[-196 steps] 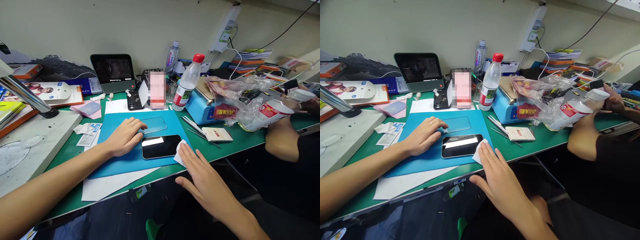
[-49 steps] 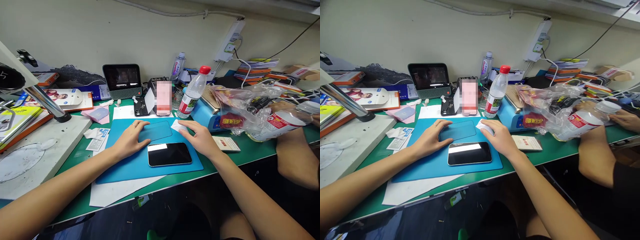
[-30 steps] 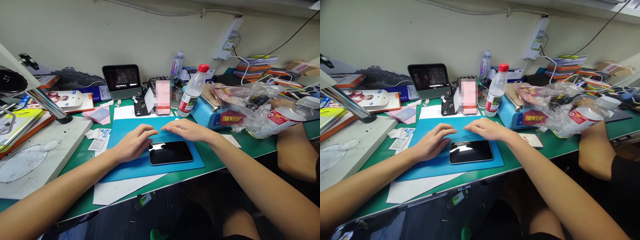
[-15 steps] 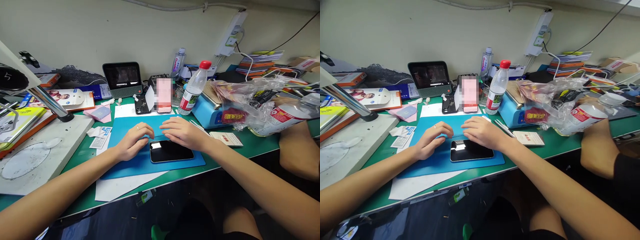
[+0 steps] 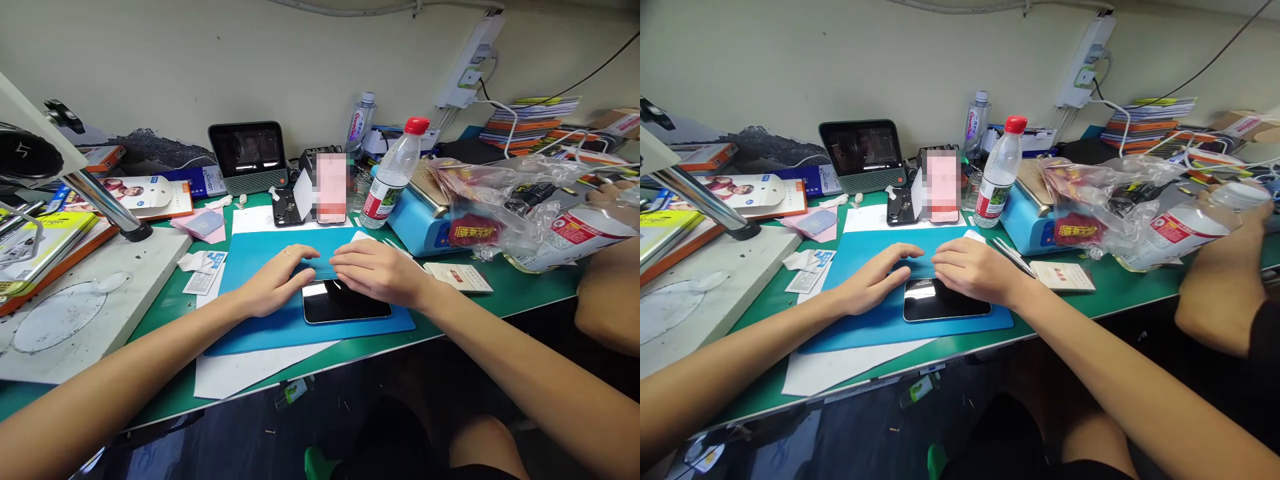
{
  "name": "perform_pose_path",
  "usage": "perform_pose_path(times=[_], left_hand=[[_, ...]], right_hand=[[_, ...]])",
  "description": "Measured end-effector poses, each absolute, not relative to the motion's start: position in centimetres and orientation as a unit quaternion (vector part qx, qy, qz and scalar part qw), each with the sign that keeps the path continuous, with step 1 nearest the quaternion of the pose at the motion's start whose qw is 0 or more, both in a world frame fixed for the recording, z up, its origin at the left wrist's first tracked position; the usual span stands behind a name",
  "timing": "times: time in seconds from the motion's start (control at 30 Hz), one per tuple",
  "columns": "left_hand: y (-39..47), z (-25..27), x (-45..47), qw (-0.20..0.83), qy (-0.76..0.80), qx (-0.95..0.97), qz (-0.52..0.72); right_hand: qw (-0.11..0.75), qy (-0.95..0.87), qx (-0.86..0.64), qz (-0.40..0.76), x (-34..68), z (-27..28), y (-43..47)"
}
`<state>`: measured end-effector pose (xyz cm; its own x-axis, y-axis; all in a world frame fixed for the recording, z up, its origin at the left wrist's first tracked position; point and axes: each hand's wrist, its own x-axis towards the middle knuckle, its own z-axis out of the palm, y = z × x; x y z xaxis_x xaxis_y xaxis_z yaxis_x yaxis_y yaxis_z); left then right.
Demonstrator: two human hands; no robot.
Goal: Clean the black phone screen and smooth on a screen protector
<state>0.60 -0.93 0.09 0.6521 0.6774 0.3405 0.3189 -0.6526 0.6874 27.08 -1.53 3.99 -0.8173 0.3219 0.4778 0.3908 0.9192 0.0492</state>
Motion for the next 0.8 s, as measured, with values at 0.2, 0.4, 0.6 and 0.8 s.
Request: perform_pose_path(times=[0.2,0.4,0.6,0.8], left_hand=[[-1.2,-0.1,0.6,0.25,0.284,0.888,0.26],[-1.3,0.0,0.7,0.233,0.286,0.9,0.231],[-1.4,0.3,0.6,0.233,0.28,0.895,0.256],[-1.4,0.5,0.3,0.155,0.209,0.923,0.284]], right_hand=[[0.202,-0.946,-0.15,-0.204,26.7,4.8,-2.3],[0.208,-0.947,-0.138,-0.199,27.0,5.2,-2.5],[0.222,-0.946,-0.2,-0.125,27.9,4.7,-3.3],[0.266,-0.9,-0.345,-0.034,29.8,3.1,-4.7]])
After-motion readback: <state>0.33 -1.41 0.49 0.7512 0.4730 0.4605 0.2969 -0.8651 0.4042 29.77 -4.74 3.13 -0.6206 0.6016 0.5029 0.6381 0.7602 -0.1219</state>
